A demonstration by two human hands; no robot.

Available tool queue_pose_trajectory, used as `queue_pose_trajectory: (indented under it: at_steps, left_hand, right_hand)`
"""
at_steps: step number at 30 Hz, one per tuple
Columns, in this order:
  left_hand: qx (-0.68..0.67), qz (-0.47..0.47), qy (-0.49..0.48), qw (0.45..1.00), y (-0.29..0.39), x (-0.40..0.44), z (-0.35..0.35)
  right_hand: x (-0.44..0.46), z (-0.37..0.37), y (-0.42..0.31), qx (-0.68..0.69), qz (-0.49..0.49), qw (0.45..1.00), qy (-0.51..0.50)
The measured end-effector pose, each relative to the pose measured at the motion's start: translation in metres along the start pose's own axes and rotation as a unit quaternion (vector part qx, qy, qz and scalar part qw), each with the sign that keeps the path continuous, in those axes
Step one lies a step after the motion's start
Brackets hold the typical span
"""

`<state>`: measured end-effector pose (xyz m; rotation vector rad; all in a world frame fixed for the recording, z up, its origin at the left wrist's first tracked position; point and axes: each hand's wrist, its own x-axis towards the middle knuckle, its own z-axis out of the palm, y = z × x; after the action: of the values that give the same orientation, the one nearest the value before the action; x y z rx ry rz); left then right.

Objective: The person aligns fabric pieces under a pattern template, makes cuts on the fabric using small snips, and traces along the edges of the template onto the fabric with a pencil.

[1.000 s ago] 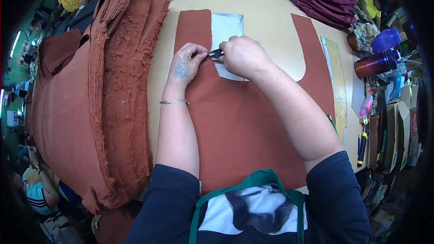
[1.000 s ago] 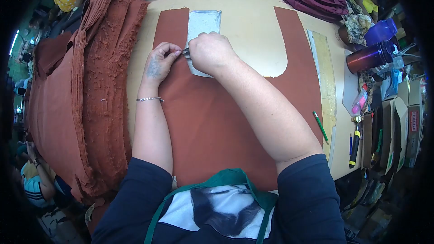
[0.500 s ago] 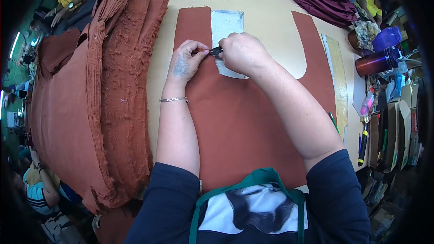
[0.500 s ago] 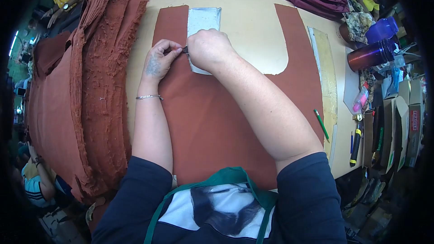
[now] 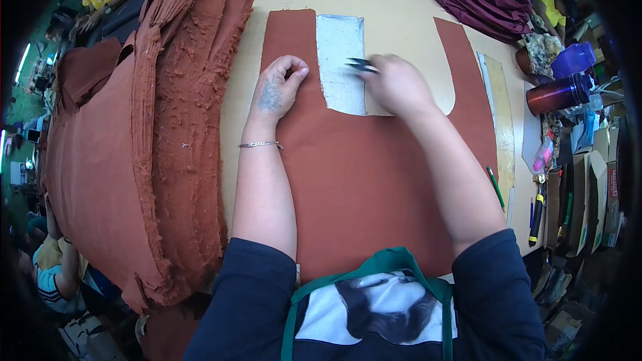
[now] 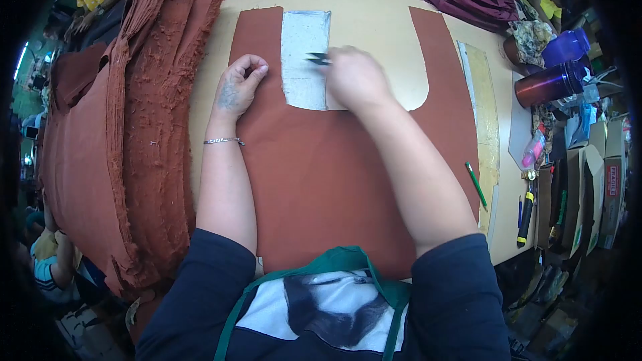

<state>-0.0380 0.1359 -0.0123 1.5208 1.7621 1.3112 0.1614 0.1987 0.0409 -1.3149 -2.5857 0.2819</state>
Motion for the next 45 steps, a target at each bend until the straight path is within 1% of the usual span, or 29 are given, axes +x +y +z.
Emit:
queue_pose_trajectory:
  at_steps: [2, 3, 4, 5, 7, 10, 11, 13, 15, 17, 20, 21, 22, 23, 24, 25, 26, 27, 29, 30, 33, 34, 35, 37, 38, 40, 42, 43, 45]
  left_hand:
    - [-0.029, 0.0, -0.006, 1.0, -0.004, 0.0, -0.001]
    - [-0.046, 0.003, -0.011, 0.999, -0.006, 0.0, 0.0]
    - [-0.076, 0.0, -0.002, 0.997, -0.009, 0.0, 0.001]
    - [-0.108, -0.003, 0.003, 0.994, -0.013, 0.0, 0.002]
    - [-0.212, -0.01, 0.035, 0.977, -0.019, 0.001, 0.007]
    - [-0.259, -0.042, 0.063, 0.963, -0.022, -0.004, 0.002]
    - [-0.233, -0.044, 0.109, 0.965, -0.026, -0.007, 0.002]
    - [-0.2, -0.067, 0.124, 0.97, 0.008, -0.04, -0.011]
    - [-0.247, -0.072, 0.101, 0.961, 0.042, -0.088, -0.025]
    - [-0.123, -0.021, 0.001, 0.992, 0.081, -0.145, -0.044]
    - [0.006, -0.088, -0.164, 0.983, 0.105, -0.236, -0.079]
    - [0.043, -0.166, -0.215, 0.961, 0.101, -0.27, -0.095]
    - [-0.005, -0.259, -0.215, 0.942, 0.1, -0.304, -0.106]
    - [-0.028, -0.346, -0.234, 0.908, 0.096, -0.337, -0.117]
    - [0.088, -0.355, -0.28, 0.888, 0.089, -0.366, -0.129]
    - [0.238, -0.295, -0.372, 0.847, 0.06, -0.41, -0.147]
    - [0.385, -0.367, -0.366, 0.764, 0.085, -0.423, -0.136]
    - [0.52, -0.427, -0.348, 0.652, 0.11, -0.434, -0.125]
    - [0.447, -0.494, -0.369, 0.649, 0.075, -0.467, -0.142]
    - [0.456, -0.476, -0.368, 0.656, 0.088, -0.452, -0.134]
    - [0.412, -0.395, -0.336, 0.749, 0.124, -0.4, -0.118]
    - [0.392, -0.325, -0.314, 0.801, 0.145, -0.379, -0.114]
    - [0.371, -0.252, -0.29, 0.845, 0.167, -0.358, -0.11]
    - [0.351, -0.2, -0.261, 0.876, 0.194, -0.324, -0.102]
    - [0.413, -0.17, -0.243, 0.861, 0.195, -0.312, -0.097]
    - [0.507, -0.133, -0.214, 0.824, 0.192, -0.289, -0.085]
    - [0.495, -0.095, -0.181, 0.845, 0.167, -0.263, -0.073]
    - [0.487, -0.075, -0.164, 0.855, 0.151, -0.25, -0.063]
    - [0.466, -0.091, -0.106, 0.873, 0.118, -0.223, -0.032]
  right_hand:
    - [-0.029, -0.006, 0.038, 0.029, 0.074, 0.995, 0.067]
    - [-0.049, -0.02, 0.053, 0.034, 0.138, 0.988, 0.061]
    - [-0.074, -0.018, 0.087, 0.001, 0.132, 0.982, 0.133]
    - [-0.099, -0.027, 0.11, 0.014, 0.146, 0.975, 0.165]
    - [-0.158, -0.048, 0.156, -0.013, 0.248, 0.955, 0.16]
    - [-0.242, -0.078, 0.192, -0.068, 0.366, 0.912, 0.171]
    - [-0.267, -0.087, 0.197, -0.082, 0.398, 0.897, 0.173]
    - [-0.303, -0.101, 0.197, -0.079, 0.451, 0.869, 0.189]
    - [-0.337, -0.091, 0.22, -0.1, 0.463, 0.856, 0.209]
    - [-0.36, -0.085, 0.234, -0.11, 0.475, 0.848, 0.21]
    - [-0.362, -0.077, 0.235, -0.126, 0.512, 0.832, 0.173]
    - [-0.357, -0.079, 0.225, -0.152, 0.522, 0.824, 0.16]
    - [-0.353, -0.079, 0.217, -0.178, 0.531, 0.816, 0.147]
    - [-0.35, -0.077, 0.212, -0.188, 0.502, 0.828, 0.168]
    - [-0.347, -0.075, 0.208, -0.198, 0.471, 0.838, 0.19]
    - [-0.343, -0.073, 0.206, -0.206, 0.441, 0.847, 0.214]
    - [-0.338, -0.066, 0.21, -0.202, 0.37, 0.875, 0.239]
    - [-0.326, -0.065, 0.205, -0.159, 0.325, 0.905, 0.224]
    - [-0.295, -0.06, 0.176, -0.066, 0.233, 0.95, 0.199]
    - [-0.283, -0.055, 0.161, -0.084, 0.205, 0.954, 0.201]
    - [-0.266, -0.037, 0.154, -0.072, 0.228, 0.959, 0.153]
    - [-0.267, -0.032, 0.16, -0.052, 0.218, 0.956, 0.189]
    - [-0.268, -0.033, 0.163, -0.046, 0.213, 0.958, 0.185]
    - [-0.278, -0.035, 0.168, -0.035, 0.211, 0.962, 0.172]
    - [-0.285, -0.038, 0.172, -0.034, 0.2, 0.963, 0.179]
    - [-0.299, -0.051, 0.176, 0.009, 0.268, 0.946, 0.18]
    - [-0.315, -0.061, 0.187, 0.018, 0.333, 0.924, 0.185]
    - [-0.322, -0.063, 0.194, 0.006, 0.336, 0.923, 0.19]
    - [-0.331, -0.062, 0.207, -0.018, 0.337, 0.92, 0.201]
